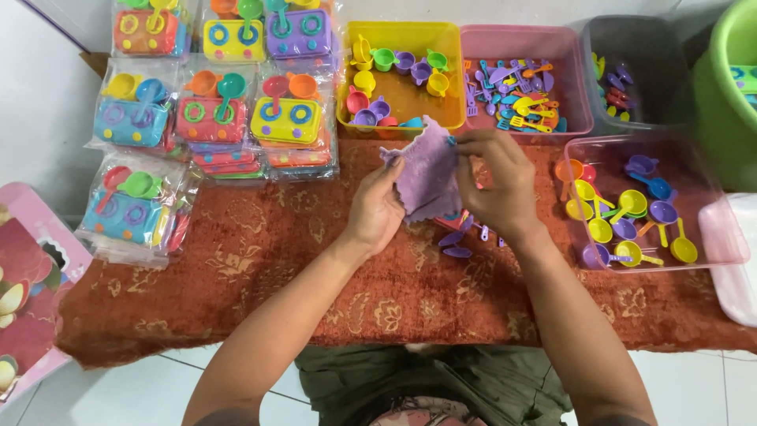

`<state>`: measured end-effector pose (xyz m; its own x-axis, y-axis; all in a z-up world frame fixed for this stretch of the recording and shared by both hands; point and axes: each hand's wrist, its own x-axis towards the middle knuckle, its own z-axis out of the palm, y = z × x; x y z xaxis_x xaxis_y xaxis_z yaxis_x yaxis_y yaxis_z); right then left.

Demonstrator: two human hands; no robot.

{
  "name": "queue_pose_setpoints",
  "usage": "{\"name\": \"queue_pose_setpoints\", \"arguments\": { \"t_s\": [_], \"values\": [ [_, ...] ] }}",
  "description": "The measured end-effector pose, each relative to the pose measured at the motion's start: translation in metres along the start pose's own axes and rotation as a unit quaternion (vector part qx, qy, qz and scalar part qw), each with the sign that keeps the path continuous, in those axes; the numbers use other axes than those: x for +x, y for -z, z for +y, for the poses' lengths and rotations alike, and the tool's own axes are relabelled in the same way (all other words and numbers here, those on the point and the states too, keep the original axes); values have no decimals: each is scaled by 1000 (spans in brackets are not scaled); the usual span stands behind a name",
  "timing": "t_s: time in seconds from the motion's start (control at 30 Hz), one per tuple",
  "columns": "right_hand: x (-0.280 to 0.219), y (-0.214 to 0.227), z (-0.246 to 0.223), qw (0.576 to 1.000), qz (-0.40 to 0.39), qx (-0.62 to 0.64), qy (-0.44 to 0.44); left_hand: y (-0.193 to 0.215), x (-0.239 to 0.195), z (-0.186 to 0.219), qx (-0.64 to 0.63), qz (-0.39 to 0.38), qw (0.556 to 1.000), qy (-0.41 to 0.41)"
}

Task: The person wipes small plastic toy kitchen utensils with a purple cloth and places them into a clear plastic bag. They handle a red toy stove, purple forks, and yellow spoons, arranging them inside the bag before placing it on the table.

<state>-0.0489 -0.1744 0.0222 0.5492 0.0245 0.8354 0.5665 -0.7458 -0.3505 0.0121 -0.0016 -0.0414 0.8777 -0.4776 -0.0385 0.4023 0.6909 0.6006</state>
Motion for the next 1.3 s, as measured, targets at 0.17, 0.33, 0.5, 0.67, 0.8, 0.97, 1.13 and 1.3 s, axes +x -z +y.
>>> {"name": "queue_pose_setpoints", "arguments": {
  "t_s": [0.17, 0.33, 0.5, 0.67, 0.8, 0.97, 1.13, 1.3],
  "values": [
    [-17, 28, 33, 973, -41, 93, -206, -10, -1, 19, 7, 10, 1000, -7],
    [-12, 44, 30, 930, -122, 165, -305, -5, 6, 21, -46, 53, 998, 3],
    [-9, 38, 49, 943, -127, 44, -305, 16, 25, 0, -100, 98, 986, 94],
    [39, 9, 59, 963, -130, -17, -235, 12, 18, -6, -109, 109, 982, 111],
    [83, -39, 104, 955, -218, -153, -129, 10, 17, -10, -134, 140, 973, 127],
    [86, -98, 187, 887, -318, -323, -85, 13, 19, 2, -168, 103, 974, 114],
    [78, -107, 194, 884, -338, -296, -128, 12, 17, 17, -172, 63, 980, 84],
    [82, -98, 159, 858, -390, -303, -141, 8, 14, 14, -179, 70, 976, 104]
  ]
}}
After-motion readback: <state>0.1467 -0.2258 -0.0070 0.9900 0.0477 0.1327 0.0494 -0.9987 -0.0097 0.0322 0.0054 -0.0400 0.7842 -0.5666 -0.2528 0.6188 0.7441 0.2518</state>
